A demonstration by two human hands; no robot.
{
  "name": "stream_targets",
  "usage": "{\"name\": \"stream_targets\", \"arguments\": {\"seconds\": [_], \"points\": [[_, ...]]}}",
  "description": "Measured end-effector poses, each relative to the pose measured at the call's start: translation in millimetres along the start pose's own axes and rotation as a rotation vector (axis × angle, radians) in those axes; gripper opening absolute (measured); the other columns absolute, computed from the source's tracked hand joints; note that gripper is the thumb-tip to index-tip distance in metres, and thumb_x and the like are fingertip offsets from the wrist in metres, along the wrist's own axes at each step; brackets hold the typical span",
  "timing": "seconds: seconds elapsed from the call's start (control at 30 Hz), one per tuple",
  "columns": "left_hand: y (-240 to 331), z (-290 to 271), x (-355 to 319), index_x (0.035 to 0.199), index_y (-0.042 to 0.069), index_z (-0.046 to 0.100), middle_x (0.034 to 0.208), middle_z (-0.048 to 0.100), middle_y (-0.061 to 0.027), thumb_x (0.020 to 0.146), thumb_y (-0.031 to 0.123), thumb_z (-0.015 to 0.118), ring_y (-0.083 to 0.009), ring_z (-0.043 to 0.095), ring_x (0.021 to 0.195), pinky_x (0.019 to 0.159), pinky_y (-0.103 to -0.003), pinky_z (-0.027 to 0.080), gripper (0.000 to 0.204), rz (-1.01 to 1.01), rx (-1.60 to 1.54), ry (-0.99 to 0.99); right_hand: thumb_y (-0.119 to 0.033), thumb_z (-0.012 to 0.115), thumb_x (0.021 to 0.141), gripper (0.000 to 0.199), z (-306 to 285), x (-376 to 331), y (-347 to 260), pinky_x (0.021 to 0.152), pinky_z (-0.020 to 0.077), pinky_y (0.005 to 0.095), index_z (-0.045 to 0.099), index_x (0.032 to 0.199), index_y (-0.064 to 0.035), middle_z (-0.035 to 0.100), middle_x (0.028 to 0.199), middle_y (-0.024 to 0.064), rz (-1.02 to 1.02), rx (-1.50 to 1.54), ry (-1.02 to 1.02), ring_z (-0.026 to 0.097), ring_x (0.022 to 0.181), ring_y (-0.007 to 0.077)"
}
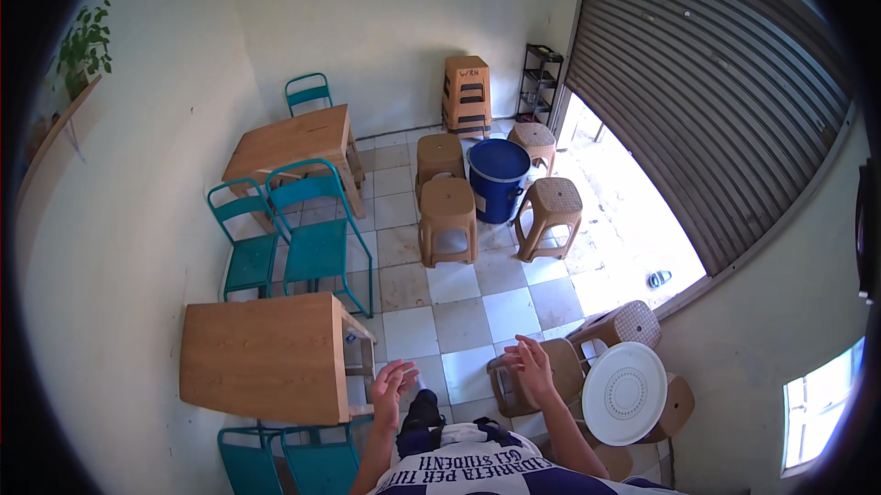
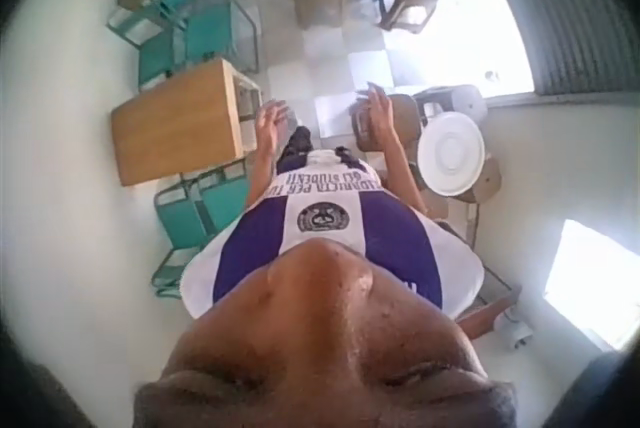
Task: Moving and arranging plastic stools in a seating area.
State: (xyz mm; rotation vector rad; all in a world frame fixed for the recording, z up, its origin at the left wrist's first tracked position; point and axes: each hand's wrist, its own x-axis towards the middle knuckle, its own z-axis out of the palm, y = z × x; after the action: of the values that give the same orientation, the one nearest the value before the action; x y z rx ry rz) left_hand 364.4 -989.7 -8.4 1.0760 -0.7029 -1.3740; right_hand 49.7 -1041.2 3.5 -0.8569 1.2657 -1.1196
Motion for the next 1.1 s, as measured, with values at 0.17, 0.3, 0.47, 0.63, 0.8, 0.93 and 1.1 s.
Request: {"name": "stream_targets", "arguments": {"seconds": [0.17,0.3,0.47,0.63,0.8,0.93,1.1], "points": [[25.8,-13.5,78.0,0.132,0.001,0.050,0.126,0.062,-0.0195,0.101,0.021,0.052,-0.0308,0.065,0.111,0.094,-0.036,0.053,0.037,0.005,0.005,-0.039,-0.033,0.046,0.106,0.038,34.5,56.1,-8.0,0.076,0.0499,0.0279,0.052,0.134,-0.0093,0.070,0.108,0.0078,-0.004,-0.042,0.036,0.069,0.091,0.0154],[48.7,-40.2,133.9,0.132,0.001,0.050,0.126,0.063,-0.0189,0.101,0.022,0.052,-0.0297,0.066,0.111,0.093,-0.035,0.053,0.037,0.009,0.038,-0.082,-0.033,0.045,0.106,0.038,77.6,109.8,-17.6,0.075,0.0499,0.0282,0.052,0.134,-0.0093,0.070,0.107,0.0079,-0.027,-0.090,0.025,0.069,0.092,0.0159],[83.6,-78.8,196.6,0.133,0.004,0.051,0.126,0.063,-0.0158,0.101,0.026,0.056,-0.0270,0.064,0.113,0.095,-0.036,0.050,0.039,-0.019,0.031,-0.103,-0.033,0.048,0.104,0.039,136.4,161.4,-34.0,0.074,0.0482,0.0260,0.053,0.134,-0.0086,0.070,0.106,0.0071,-0.017,-0.063,0.024,0.068,0.091,0.0139],[104.9,-90.5,243.1,0.131,0.002,0.052,0.126,0.063,-0.0174,0.101,0.026,0.056,-0.0281,0.064,0.114,0.096,-0.036,0.050,0.039,-0.043,-0.017,-0.090,-0.033,0.048,0.104,0.039,175.5,201.3,-44.8,0.077,0.0501,0.0288,0.052,0.134,-0.0083,0.070,0.106,0.0071,-0.038,-0.112,0.017,0.069,0.092,0.0155],[115.5,-86.1,287.7,0.133,0.002,0.050,0.127,0.063,-0.0180,0.101,0.026,0.055,-0.0294,0.064,0.114,0.098,-0.038,0.049,0.040,-0.040,-0.004,-0.129,-0.034,0.049,0.104,0.038,190.9,245.2,-39.0,0.076,0.0502,0.0287,0.053,0.133,-0.0085,0.070,0.106,0.0066,-0.016,-0.102,0.011,0.068,0.094,0.0148],[124.3,-87.3,325.1,0.133,0.002,0.051,0.127,0.063,-0.0175,0.101,0.026,0.056,-0.0292,0.064,0.114,0.098,-0.038,0.050,0.041,-0.002,-0.030,-0.068,-0.034,0.049,0.104,0.038,196.8,281.4,-44.1,0.077,0.0500,0.0286,0.054,0.132,-0.0093,0.071,0.106,0.0062,0.002,-0.124,0.006,0.067,0.094,0.0143],[130.3,-86.8,375.0,0.133,0.002,0.052,0.125,0.064,-0.0169,0.101,0.027,0.057,-0.0280,0.065,0.112,0.096,-0.037,0.051,0.041,0.010,0.003,-0.031,-0.032,0.049,0.104,0.037,199.5,339.6,-60.1,0.076,0.0491,0.0277,0.054,0.132,-0.0087,0.070,0.105,0.0058,0.032,-0.124,-0.013,0.067,0.092,0.0131]]}}
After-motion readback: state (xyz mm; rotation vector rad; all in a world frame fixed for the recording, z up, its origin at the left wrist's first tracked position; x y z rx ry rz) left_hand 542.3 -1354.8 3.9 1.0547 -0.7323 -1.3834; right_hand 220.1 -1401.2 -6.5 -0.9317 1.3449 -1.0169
